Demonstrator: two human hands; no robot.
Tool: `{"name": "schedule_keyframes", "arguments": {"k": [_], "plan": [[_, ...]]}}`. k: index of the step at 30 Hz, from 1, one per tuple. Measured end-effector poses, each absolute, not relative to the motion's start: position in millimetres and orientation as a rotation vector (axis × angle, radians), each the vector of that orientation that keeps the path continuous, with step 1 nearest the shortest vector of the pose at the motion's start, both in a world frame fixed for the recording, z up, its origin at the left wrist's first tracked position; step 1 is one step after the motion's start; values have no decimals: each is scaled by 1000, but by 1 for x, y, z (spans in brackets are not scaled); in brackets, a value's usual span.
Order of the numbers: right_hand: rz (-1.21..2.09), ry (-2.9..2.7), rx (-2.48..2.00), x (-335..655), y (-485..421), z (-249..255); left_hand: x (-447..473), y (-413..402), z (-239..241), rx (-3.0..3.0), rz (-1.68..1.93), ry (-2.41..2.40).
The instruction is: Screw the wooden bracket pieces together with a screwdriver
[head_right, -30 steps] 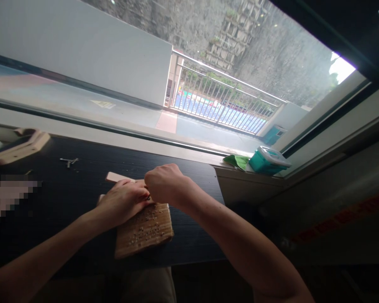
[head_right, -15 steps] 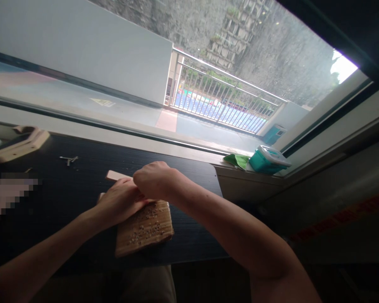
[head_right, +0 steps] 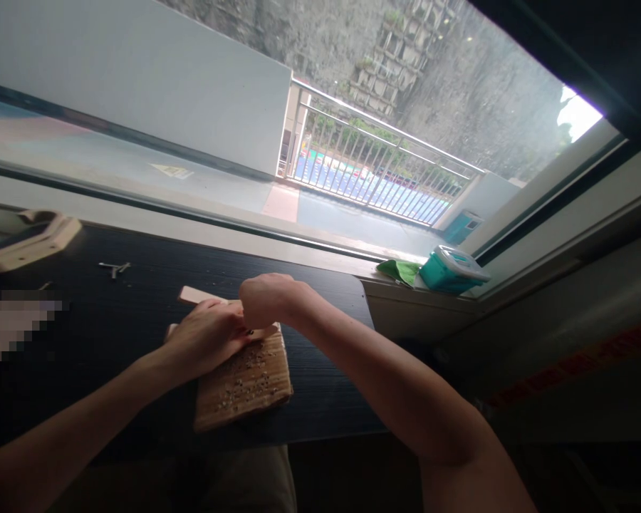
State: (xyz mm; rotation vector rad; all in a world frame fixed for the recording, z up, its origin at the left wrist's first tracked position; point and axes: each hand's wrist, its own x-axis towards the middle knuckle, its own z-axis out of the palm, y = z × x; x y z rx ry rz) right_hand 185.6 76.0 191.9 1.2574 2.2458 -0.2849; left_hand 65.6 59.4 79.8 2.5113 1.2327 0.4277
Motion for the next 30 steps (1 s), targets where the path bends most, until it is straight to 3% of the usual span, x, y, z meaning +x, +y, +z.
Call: {"name": "schedule_keyframes", "arguments": {"k": [13,30], "plan": [[16,2433,1050,176,60,196,67,59,76,2544,412,1308],[-95,2256,1125,165,73,198,64,60,79,2526,402,1271]]}}
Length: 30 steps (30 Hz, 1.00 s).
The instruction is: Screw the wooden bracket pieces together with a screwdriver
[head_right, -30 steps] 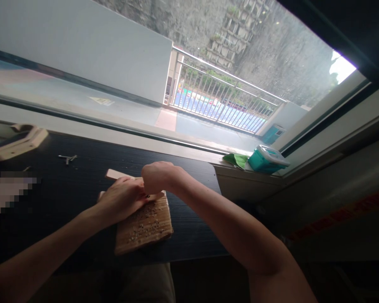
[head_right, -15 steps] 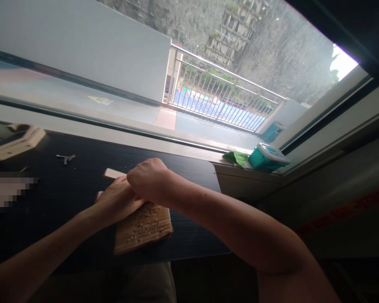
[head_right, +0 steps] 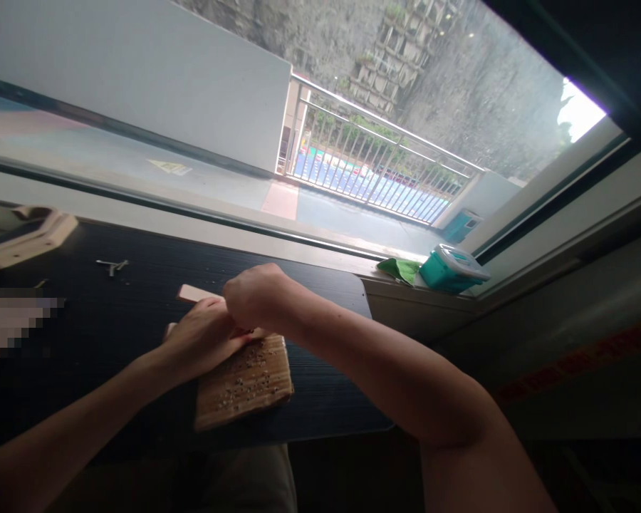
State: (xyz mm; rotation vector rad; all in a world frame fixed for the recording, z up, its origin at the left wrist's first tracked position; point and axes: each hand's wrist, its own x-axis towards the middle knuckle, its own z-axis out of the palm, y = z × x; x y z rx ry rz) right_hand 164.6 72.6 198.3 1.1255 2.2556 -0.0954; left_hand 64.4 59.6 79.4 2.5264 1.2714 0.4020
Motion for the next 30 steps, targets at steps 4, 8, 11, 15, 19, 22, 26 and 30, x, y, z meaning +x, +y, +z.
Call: {"name": "schedule_keyframes", "arguments": {"k": [4,8,11,15,19,22,26,30], "plan": [[-74,2359,1070,171,66,200,65,61,77,2548,394,1266],[-66,2402,1021,170,64,194,66,60,76,2538,344,1292],[-57,2394,1025,168,64,191,66,59,79,2526,334,1320],[-89,2381,1071,172,66,188,67,58,81,2529,323,1346],[-139,2366,1182,178,70,183,68,59,80,2564,350,1292],[-132,2341,1230,179,70,183,68,60,79,2552,385,1295],[-93,2303,1158,176,66,195,67,60,77,2564,384,1287],[-94,2357,1055,173,62,202,66,60,76,2572,369,1308]]}}
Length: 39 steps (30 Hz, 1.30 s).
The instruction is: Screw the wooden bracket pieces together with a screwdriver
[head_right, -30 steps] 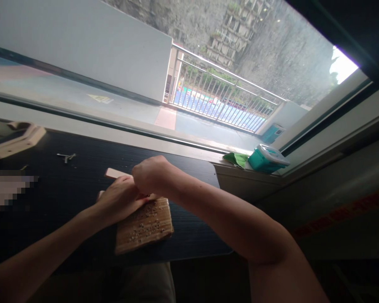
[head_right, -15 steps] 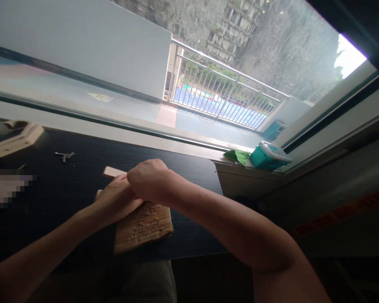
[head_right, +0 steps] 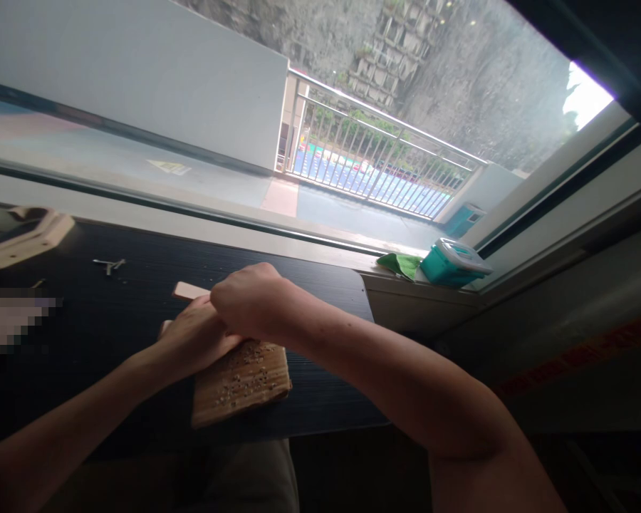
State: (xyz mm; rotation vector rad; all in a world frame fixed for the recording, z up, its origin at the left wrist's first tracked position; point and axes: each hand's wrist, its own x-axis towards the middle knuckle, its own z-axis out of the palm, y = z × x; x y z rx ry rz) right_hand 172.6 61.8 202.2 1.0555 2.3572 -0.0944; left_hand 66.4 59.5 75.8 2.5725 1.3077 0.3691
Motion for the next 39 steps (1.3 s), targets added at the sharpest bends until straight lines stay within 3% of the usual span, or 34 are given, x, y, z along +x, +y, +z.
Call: {"name": "schedule_keyframes", "arguments": {"k": [13,25,39], "plan": [[-127,2364,1200,180,83,187,68,61,79,2556,389,1265],[-149,2385,1185,189,69,215,66,61,77,2531,354,1296],[-63,2381,1190,182,77,191,67,60,80,2585,369,1261]]}}
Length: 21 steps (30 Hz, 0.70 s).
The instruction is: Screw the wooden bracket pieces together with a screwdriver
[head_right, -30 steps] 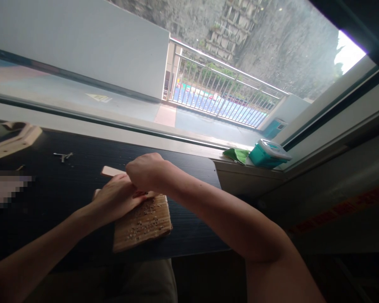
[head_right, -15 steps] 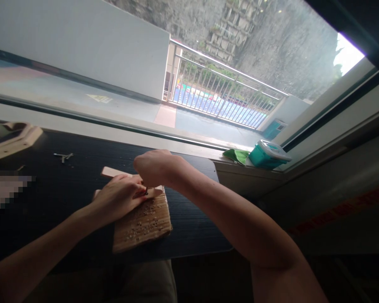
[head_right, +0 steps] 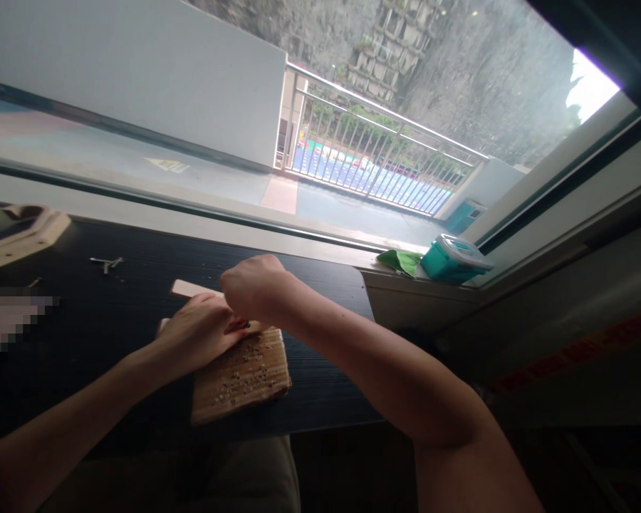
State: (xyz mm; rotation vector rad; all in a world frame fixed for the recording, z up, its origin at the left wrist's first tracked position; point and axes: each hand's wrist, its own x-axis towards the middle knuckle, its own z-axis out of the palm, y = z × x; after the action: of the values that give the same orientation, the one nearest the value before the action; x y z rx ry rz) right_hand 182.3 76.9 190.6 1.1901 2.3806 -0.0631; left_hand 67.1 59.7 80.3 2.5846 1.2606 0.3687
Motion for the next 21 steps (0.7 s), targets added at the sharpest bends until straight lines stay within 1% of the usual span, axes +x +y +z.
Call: {"name": "schedule_keyframes", "arguments": {"k": [10,16,21], "plan": [[-78,2391,1144,183,62,211,67,60,79,2586,382,1258],[-46,2365,1163,186,68,200,67,61,76,2584,349,1276],[-86,2333,1196,192,75,190,67,60,76,2557,348,1309]]}}
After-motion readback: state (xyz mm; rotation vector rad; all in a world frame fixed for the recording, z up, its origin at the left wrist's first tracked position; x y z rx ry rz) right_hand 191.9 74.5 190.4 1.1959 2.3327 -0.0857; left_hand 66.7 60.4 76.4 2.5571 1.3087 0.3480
